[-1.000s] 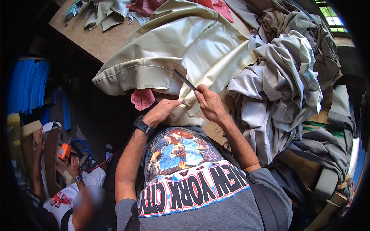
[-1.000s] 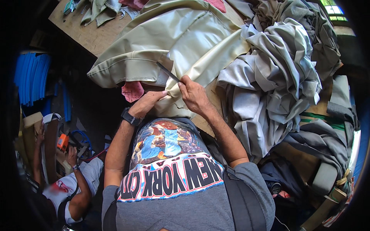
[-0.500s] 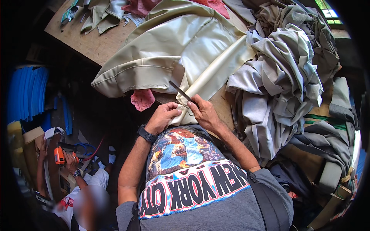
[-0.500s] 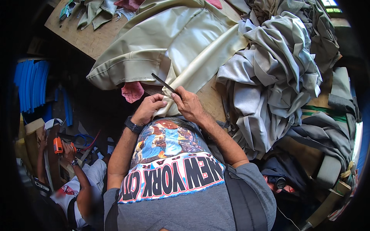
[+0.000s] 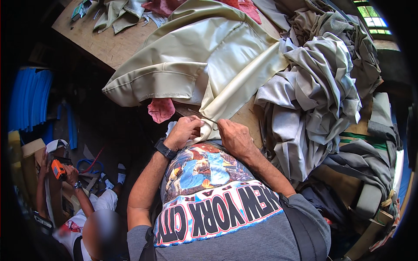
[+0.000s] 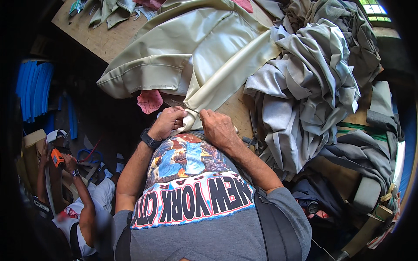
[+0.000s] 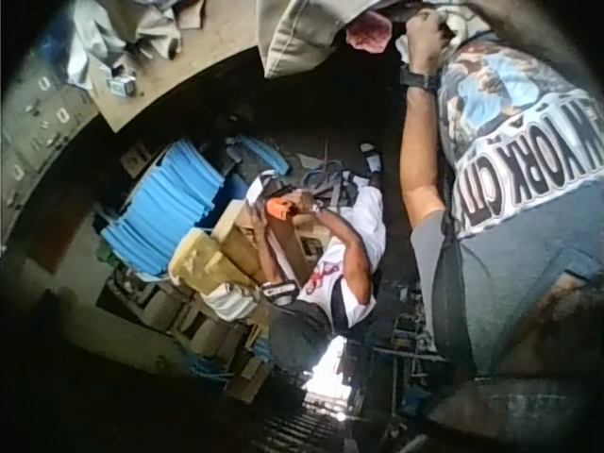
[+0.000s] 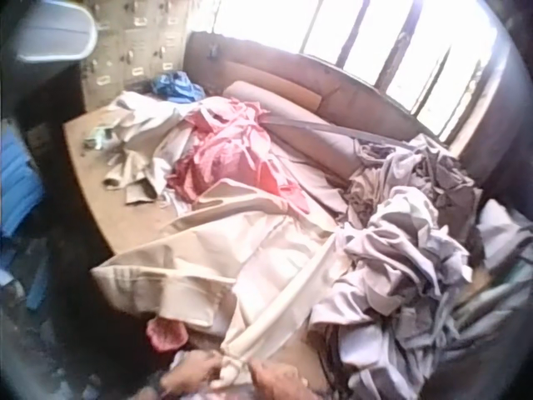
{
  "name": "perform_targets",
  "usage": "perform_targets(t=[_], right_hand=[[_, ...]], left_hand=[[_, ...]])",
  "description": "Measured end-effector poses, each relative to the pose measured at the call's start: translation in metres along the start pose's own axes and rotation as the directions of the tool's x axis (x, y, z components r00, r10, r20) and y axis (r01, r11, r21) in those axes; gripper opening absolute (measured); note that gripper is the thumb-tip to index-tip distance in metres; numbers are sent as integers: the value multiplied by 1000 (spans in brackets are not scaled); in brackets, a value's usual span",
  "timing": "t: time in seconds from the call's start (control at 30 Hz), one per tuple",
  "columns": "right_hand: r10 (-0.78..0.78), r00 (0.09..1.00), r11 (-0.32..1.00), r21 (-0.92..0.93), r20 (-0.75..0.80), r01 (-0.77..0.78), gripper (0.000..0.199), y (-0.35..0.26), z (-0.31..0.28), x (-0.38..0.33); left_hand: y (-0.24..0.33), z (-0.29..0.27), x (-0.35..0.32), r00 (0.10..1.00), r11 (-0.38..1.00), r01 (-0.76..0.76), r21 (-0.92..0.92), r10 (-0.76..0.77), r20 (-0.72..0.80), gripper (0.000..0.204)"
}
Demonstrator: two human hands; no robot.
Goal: Cutting and trimming beige synthetic fabric with scissors on a large work table.
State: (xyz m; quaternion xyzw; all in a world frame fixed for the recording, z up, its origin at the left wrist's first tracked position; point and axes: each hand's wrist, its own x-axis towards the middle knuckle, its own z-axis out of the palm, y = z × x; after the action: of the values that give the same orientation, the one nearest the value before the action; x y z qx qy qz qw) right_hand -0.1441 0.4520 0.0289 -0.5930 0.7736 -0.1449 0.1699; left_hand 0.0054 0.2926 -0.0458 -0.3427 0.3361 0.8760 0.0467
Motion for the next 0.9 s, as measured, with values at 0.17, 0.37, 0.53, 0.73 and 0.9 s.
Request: perform_targets(t=[0.17, 0.37, 0.53, 0.73, 0.9], right_hand=[[-8, 999, 999, -43, 38, 10, 10, 1, 3, 9], [-34, 997, 999, -34, 72, 37, 10, -3, -2, 16], [11, 991, 996, -84, 132, 0, 8, -8, -25, 2], [108, 989, 994, 1, 98, -109, 10, -8, -48, -4], [3, 997, 999, 46, 76, -7, 11, -4, -12, 14]], left_hand=[[4, 2, -2, 1000, 1000, 12, 29, -12, 13, 17], [5, 8, -6, 999, 993, -15, 116, 20, -43, 17], [2, 11, -12, 995, 991, -78, 105, 83, -50, 18], [8, 11, -27, 995, 983, -77, 169, 88, -56, 17], [6, 12, -30, 987, 965, -128, 227, 146, -65, 19]])
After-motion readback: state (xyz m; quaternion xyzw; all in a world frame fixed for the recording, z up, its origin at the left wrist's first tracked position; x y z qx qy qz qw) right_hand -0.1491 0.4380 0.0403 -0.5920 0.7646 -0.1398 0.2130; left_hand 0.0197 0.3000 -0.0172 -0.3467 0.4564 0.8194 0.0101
